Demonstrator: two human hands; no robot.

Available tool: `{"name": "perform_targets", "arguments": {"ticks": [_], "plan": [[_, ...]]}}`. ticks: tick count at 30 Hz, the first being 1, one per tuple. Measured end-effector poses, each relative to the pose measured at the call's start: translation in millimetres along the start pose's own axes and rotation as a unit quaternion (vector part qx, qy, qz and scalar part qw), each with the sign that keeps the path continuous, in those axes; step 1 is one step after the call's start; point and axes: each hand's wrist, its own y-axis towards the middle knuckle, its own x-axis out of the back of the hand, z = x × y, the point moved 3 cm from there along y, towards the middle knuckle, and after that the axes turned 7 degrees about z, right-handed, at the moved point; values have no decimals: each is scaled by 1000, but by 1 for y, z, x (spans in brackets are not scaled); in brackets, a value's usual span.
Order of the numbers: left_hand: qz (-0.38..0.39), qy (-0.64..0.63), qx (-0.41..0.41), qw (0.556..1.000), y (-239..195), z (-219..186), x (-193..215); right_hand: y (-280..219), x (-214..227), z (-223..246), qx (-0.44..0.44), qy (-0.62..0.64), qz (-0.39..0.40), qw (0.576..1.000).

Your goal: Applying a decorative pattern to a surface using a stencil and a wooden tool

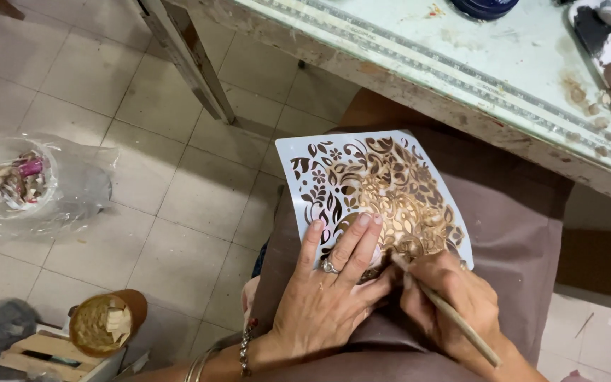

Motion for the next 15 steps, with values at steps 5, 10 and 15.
{"name": "perform_targets", "arguments": {"ticks": [5,10,15], "plan": [[-13,12,2,1000,2,0,2,-6,-5,-5,-16,-16,14,1000],[-17,-11,-9,1000,1,0,2,-6,-4,-6,-42,-29,9,999],[-4,15,3,1000,1,0,2,-1,-4,-5,-5,-12,2,1000]]}}
